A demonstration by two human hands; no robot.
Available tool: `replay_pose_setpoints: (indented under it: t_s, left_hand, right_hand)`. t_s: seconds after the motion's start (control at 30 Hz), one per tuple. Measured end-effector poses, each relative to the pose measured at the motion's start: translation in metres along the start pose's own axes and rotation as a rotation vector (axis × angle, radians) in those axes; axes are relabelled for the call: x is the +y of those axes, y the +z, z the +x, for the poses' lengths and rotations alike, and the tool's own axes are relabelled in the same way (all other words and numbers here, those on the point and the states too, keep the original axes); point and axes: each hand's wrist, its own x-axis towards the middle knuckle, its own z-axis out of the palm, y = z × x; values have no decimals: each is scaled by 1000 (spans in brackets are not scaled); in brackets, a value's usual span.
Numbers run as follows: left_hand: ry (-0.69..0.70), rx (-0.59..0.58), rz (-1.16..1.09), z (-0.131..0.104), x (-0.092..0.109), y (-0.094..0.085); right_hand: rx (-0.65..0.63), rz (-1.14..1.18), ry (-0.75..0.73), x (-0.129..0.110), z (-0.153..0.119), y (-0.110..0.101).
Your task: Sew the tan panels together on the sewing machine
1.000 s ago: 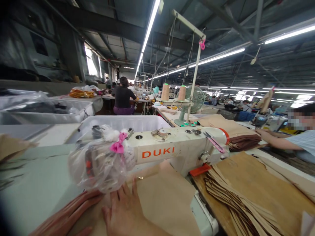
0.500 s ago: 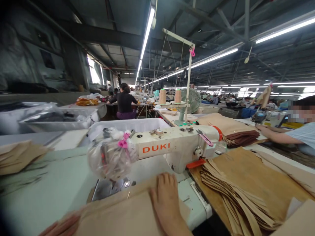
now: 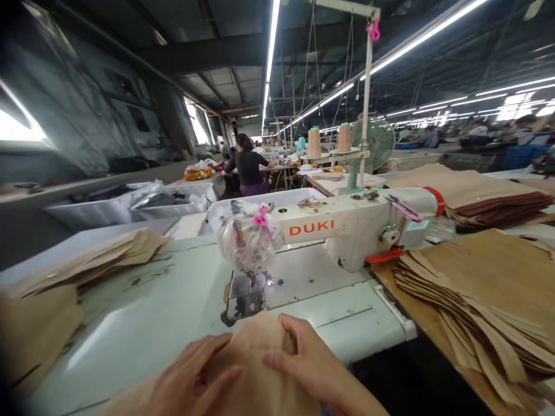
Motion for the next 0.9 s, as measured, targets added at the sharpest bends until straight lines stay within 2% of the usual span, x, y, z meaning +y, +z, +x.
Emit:
replay_pose_setpoints:
  t_s: [0.1, 0.2, 0.3, 0.5, 0.77, 0.9]
  left_hand:
    - [-137, -104, -198, 4, 19, -3]
    - [-230, -218, -341, 3, 22, -7]
    - [-270, -293, -392, 3, 25, -12]
    - [-395, -322, -397, 0, 37, -18]
    - [-392, -314, -492, -1, 32, -14]
    - [-397, -317, -438, -8, 39, -12]
  right_hand:
    - [24, 18, 36, 3, -5, 4]
    - [48, 56, 49, 10, -6, 4]
    - [36, 101, 46, 15, -6, 5]
    - [13, 182, 44, 15, -5, 10]
    - [69, 169, 59, 23, -6, 13]
    - [62, 100, 34, 20, -6, 17]
